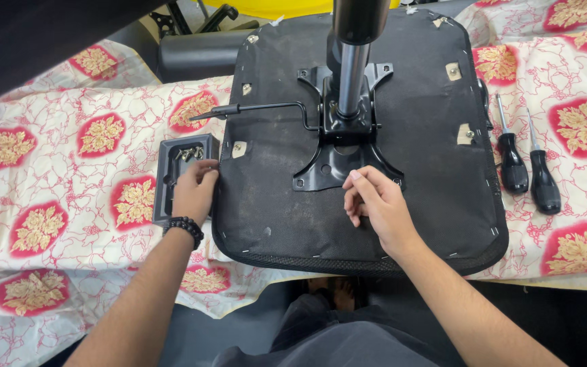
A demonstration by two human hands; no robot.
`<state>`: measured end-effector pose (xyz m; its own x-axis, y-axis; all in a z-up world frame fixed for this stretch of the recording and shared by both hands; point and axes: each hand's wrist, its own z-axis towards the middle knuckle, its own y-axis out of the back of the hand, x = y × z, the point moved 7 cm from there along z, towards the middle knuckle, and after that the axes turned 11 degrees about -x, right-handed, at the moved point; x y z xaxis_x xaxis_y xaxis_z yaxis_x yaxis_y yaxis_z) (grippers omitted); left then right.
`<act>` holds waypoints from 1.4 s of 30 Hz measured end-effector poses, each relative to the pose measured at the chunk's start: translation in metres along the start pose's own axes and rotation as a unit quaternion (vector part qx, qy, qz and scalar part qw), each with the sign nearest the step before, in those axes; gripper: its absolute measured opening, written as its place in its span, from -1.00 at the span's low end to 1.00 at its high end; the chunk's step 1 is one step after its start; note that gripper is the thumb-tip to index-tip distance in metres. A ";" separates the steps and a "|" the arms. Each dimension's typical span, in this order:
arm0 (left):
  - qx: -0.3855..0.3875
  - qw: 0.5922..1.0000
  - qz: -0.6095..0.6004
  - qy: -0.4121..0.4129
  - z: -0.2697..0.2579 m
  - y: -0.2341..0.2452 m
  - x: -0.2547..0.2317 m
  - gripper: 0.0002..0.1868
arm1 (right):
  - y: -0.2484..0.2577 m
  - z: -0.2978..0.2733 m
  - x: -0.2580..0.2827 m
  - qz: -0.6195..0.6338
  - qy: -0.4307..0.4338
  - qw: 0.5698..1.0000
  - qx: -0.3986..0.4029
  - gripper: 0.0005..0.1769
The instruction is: The person uses a screwdriver to loosen and remove screws from the underside of an office chair seat, detaching the gas-lift mechanism. They then remove several metal fasteners from the seat corners and place them into a tray.
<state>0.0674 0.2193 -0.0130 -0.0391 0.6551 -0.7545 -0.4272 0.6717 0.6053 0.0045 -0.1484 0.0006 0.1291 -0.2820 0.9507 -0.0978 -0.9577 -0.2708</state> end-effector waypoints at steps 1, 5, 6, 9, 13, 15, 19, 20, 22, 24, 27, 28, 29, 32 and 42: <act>0.005 0.999 -0.015 -0.036 -0.004 -0.007 -0.013 -0.67 | 0.002 0.002 0.002 0.016 -0.002 1.000 -0.009 -0.70; -0.013 0.995 0.009 -0.094 -0.018 -0.015 -0.054 -0.66 | 0.011 0.014 0.023 -0.005 0.061 0.995 -0.078 -0.76; -0.015 0.992 0.016 -0.125 -0.022 -0.018 -0.067 -0.66 | 0.012 0.017 0.027 0.000 0.075 0.992 -0.100 -0.78; 0.038 0.984 -0.009 -0.175 -0.036 -0.037 -0.101 -0.66 | 0.010 0.031 0.046 -0.050 0.149 0.977 -0.145 -0.58; 0.120 0.967 0.034 -0.223 -0.061 -0.073 -0.137 -0.55 | -0.004 0.044 0.071 -0.160 0.275 0.936 -0.149 -0.24; 0.110 0.963 0.055 -0.238 -0.068 -0.080 -0.148 -0.50 | -0.010 0.051 0.075 -0.200 0.281 0.927 -0.145 -0.22; 0.127 0.961 0.086 -0.232 -0.076 -0.089 -0.153 -0.45 | -0.019 0.065 0.074 -0.222 0.255 0.928 -0.157 -0.26; 0.124 0.961 0.083 -0.232 -0.077 -0.090 -0.153 -0.45 | -0.020 0.067 0.075 -0.220 0.256 0.928 -0.159 -0.29; 0.117 0.963 0.079 -0.231 -0.078 -0.093 -0.151 -0.44 | -0.022 0.074 0.076 -0.217 0.257 0.928 -0.162 -0.34; 0.111 0.967 0.076 -0.214 -0.078 -0.097 -0.146 -0.51 | -0.029 0.076 0.086 -0.213 0.334 0.906 -0.151 -0.45; 0.088 0.972 0.069 -0.209 -0.077 -0.101 -0.143 -0.61 | -0.033 0.094 0.093 -0.153 0.307 0.931 -0.121 -0.63; 0.078 0.972 0.066 -0.211 -0.076 -0.100 -0.142 -0.64 | -0.034 0.102 0.094 -0.124 0.273 0.948 -0.110 -0.67; 0.075 0.973 0.065 -0.208 -0.076 -0.101 -0.141 -0.67 | -0.037 0.107 0.099 -0.104 0.276 0.950 -0.097 -0.70; 0.067 0.973 0.068 -0.208 -0.074 -0.101 -0.140 -0.76 | -0.043 0.117 0.107 -0.077 0.266 0.957 -0.079 -0.76; 0.073 0.955 0.158 -0.239 -0.055 -0.119 -0.149 -0.71 | -0.042 0.127 0.095 -0.072 0.188 0.976 -0.078 -0.78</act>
<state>0.0739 0.0233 0.0134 0.2873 0.8925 -0.3478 -0.3300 0.4331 0.8388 0.1462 -0.1421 0.0834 -0.2153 -0.0756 0.9736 -0.2578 -0.9572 -0.1314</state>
